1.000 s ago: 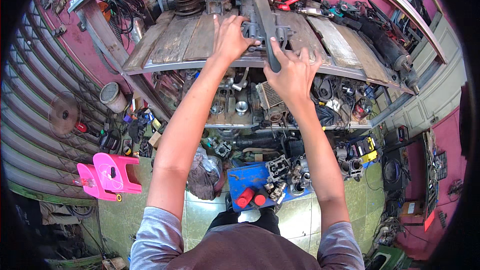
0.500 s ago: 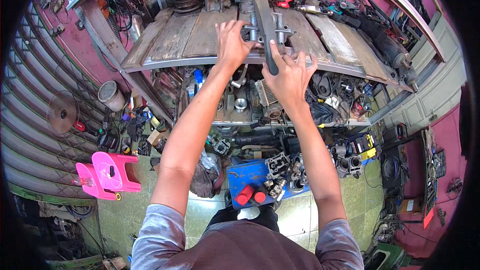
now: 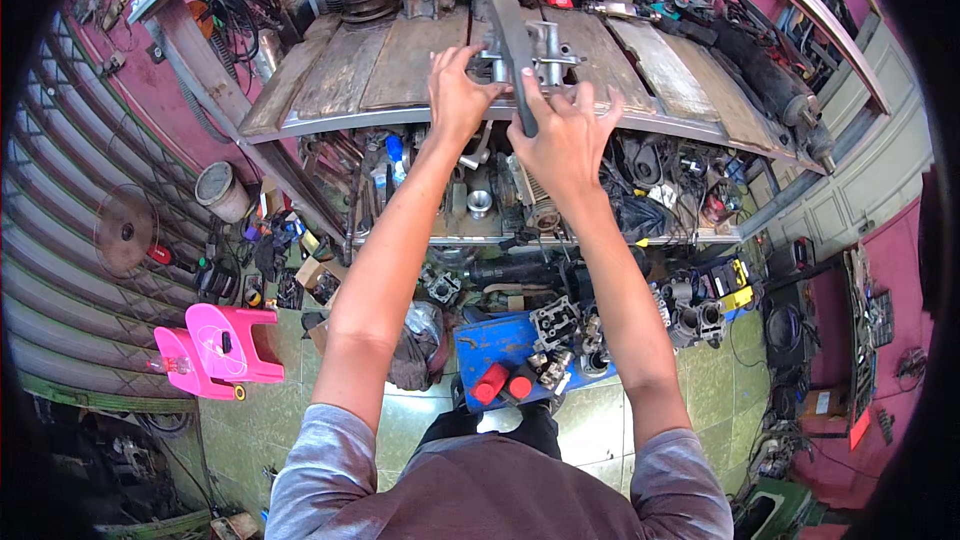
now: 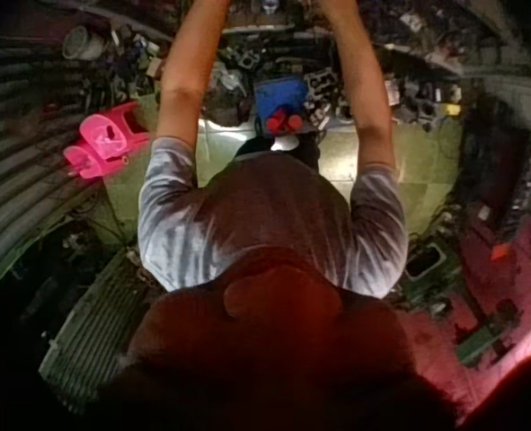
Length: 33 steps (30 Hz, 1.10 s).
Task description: The person sands and cleans the surface of a metal engine component, specifically a cylinder head, using sandpaper.
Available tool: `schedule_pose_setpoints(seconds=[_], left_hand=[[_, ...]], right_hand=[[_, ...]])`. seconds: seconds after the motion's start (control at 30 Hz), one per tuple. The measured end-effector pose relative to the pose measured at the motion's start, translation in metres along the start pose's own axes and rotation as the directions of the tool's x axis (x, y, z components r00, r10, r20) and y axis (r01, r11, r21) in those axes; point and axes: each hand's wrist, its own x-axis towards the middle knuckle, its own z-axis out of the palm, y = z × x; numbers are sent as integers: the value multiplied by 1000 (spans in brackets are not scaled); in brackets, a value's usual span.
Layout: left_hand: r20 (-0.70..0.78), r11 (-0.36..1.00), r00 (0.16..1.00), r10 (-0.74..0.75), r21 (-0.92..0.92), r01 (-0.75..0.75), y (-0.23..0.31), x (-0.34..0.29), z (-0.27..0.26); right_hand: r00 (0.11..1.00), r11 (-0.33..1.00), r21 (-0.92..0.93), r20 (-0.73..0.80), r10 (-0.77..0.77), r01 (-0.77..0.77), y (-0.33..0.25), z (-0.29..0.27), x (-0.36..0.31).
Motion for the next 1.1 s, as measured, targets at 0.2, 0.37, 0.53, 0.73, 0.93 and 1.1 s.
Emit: schedule_pose_setpoints(seconds=[0.2, 0.37, 0.53, 0.73, 0.93, 1.1], left_hand=[[74, 996, 996, 41, 79, -47, -17, -1, -8], [62, 986, 992, 108, 117, -114, -13, 1, -10], [70, 964, 984, 165, 198, -176, -16, 2, -15], [50, 963, 985, 166, 205, -173, -15, 0, -12], [46, 959, 983, 175, 216, -181, -14, 1, -11], [47, 961, 984, 171, 214, -178, -14, -4, -12]], right_hand=[[999, 991, 130, 51, 1, -8, -5, -12, -54], [999, 1000, 28, -51, -11, 13, -2, -5, -18], [997, 997, 50, -47, -63, 66, -4, 5, -36], [999, 994, 111, -34, -10, 14, 2, -11, -53], [992, 997, 26, -110, -65, 68, 6, 14, -29], [999, 987, 156, -14, -32, 34, 7, -8, -74]])
